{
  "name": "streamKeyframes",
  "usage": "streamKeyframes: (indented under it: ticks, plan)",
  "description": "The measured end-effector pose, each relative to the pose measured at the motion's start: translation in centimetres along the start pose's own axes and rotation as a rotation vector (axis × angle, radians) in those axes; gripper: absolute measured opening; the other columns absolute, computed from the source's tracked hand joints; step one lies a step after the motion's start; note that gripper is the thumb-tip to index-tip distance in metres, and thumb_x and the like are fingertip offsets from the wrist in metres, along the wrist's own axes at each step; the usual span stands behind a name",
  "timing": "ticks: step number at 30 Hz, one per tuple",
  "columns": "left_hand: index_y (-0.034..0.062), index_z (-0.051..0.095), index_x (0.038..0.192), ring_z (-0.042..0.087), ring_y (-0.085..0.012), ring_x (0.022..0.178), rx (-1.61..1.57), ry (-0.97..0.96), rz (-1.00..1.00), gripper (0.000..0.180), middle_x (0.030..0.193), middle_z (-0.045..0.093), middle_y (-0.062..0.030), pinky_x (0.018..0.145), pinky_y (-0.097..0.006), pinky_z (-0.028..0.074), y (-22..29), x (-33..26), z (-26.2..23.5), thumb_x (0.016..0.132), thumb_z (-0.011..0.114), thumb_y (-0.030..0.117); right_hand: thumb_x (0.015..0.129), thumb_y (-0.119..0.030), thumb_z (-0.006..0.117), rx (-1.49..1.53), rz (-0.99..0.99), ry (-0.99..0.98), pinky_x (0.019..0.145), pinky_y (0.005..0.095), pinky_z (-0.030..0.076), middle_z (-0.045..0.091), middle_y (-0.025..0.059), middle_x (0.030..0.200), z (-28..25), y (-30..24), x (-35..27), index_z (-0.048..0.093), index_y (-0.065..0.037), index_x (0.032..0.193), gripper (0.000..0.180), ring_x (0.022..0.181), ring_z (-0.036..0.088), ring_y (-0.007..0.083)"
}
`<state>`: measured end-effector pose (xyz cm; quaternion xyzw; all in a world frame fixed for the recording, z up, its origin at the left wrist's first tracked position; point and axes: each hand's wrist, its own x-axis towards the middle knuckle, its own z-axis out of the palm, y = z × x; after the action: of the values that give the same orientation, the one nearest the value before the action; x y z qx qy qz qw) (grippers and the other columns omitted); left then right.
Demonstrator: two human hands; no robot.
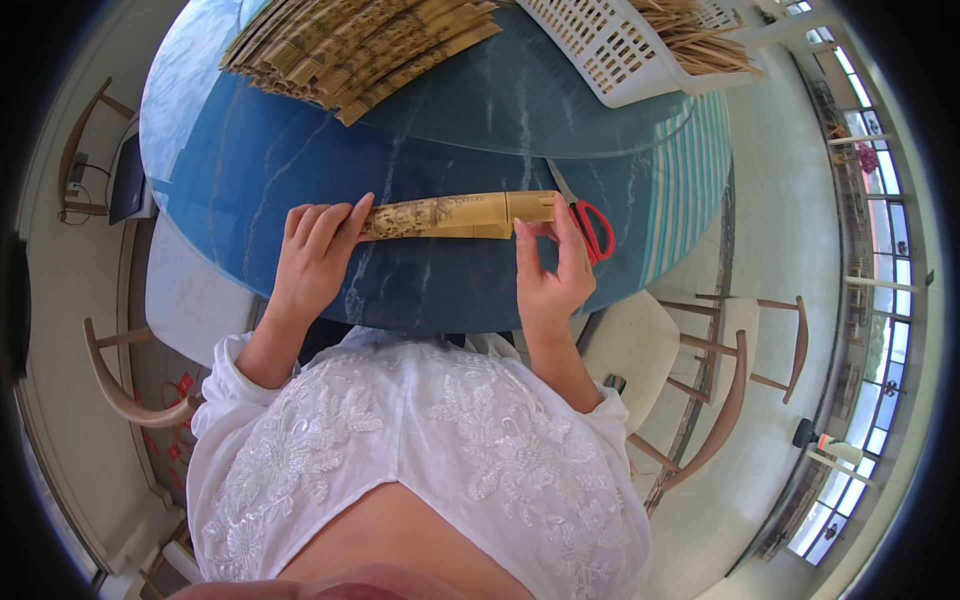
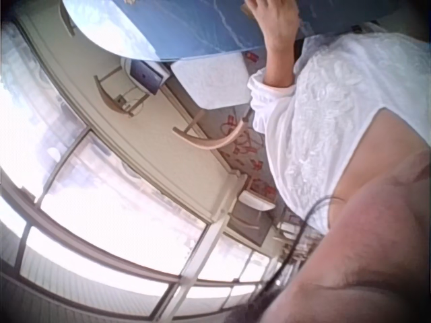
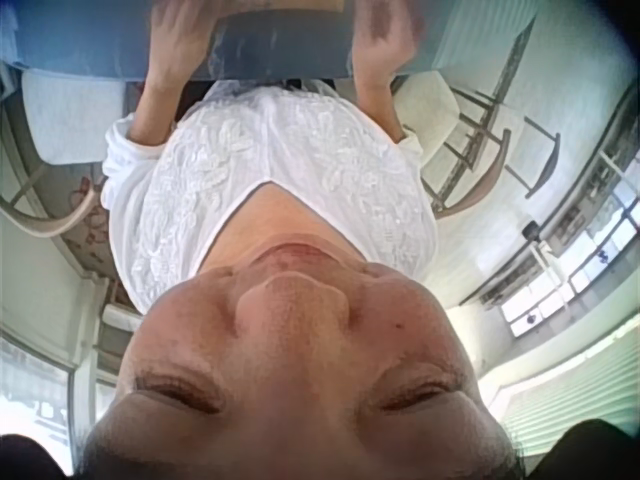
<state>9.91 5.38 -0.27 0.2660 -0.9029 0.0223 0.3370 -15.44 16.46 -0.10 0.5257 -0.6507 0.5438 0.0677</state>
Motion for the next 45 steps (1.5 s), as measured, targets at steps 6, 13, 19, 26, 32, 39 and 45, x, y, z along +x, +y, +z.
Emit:
streamKeyframes:
  ticks: [6,13,19,26,32,39,45]
  plan:
    - [0.0061,0.067,0.124,0.059,-0.0188,0.095,-0.025,-0.106,-0.072,0.044,0.104,0.058,-0.0043,0.091,-0.035,0.044,-1.5,-0.9,0.1,0.081,0.072,0.011,0.090,0.000,0.071,0.441,0.442,-0.096,0.076,0.0268,0.057,0.072,0.0120,0.098,0.8,0.3,-0.5,0.063,0.006,0.122,0.034,0.081,0.070,0.0156]
    - [0.0088,0.067,0.125,0.059,-0.0214,0.096,-0.067,-0.117,-0.114,0.044,0.104,0.060,-0.0040,0.091,-0.035,0.045,-2.8,-0.5,-2.0,0.082,0.074,0.014,0.097,-0.007,0.064,0.696,0.781,-0.216,0.074,0.0265,0.056,0.072,0.0128,0.097,1.1,1.0,0.0,0.058,0.003,0.126,0.031,0.079,0.066,0.0120]
    - [0.0108,0.067,0.127,0.062,-0.0226,0.096,0.132,0.099,-0.163,0.040,0.104,0.065,-0.0041,0.085,-0.036,0.049,-8.2,6.1,-3.0,0.088,0.072,0.018,0.099,-0.004,0.060,0.566,0.511,-0.143,0.074,0.0231,0.054,0.072,0.0123,0.099,0.7,2.0,0.8,0.058,0.002,0.126,0.029,0.079,0.063,0.0088]
    - [0.0122,0.066,0.129,0.064,-0.0269,0.104,0.339,0.142,-0.333,0.037,0.109,0.067,-0.0065,0.084,-0.040,0.053,-14.3,15.6,0.5,0.095,0.064,0.028,0.098,0.001,0.058,0.318,0.326,-0.166,0.074,0.0241,0.057,0.072,0.0095,0.093,1.5,3.1,-1.4,0.066,0.002,0.116,0.021,0.083,0.069,0.0117]
    - [0.0072,0.069,0.111,0.061,-0.0284,0.107,0.402,0.018,-0.410,0.027,0.113,0.064,-0.0090,0.086,-0.043,0.053,-16.7,16.6,3.7,0.094,0.065,0.028,0.094,0.003,0.060,0.301,0.246,-0.201,0.069,0.0245,0.054,0.071,0.0090,0.087,1.5,3.2,-1.3,0.068,0.002,0.109,0.017,0.078,0.069,0.0131]
    - [0.0110,0.070,0.119,0.058,-0.0274,0.117,0.145,0.029,-0.165,0.032,0.122,0.065,-0.0060,0.105,-0.042,0.041,-9.8,12.6,0.0,0.091,0.070,0.026,0.087,0.009,0.065,0.135,-0.116,-0.196,0.071,0.0268,0.053,0.071,0.0100,0.088,-0.4,1.9,2.8,0.069,0.001,0.108,0.023,0.079,0.068,0.0181]
    - [0.0108,0.072,0.111,0.056,-0.0225,0.119,-0.221,-0.292,-0.006,0.035,0.117,0.065,-0.0037,0.107,-0.045,0.035,-0.6,4.6,-0.3,0.079,0.078,0.024,0.086,0.001,0.071,-0.179,-0.392,0.051,0.072,0.0298,0.053,0.071,0.0079,0.092,-2.9,3.4,18.4,0.071,-0.003,0.109,0.024,0.078,0.066,0.0200]
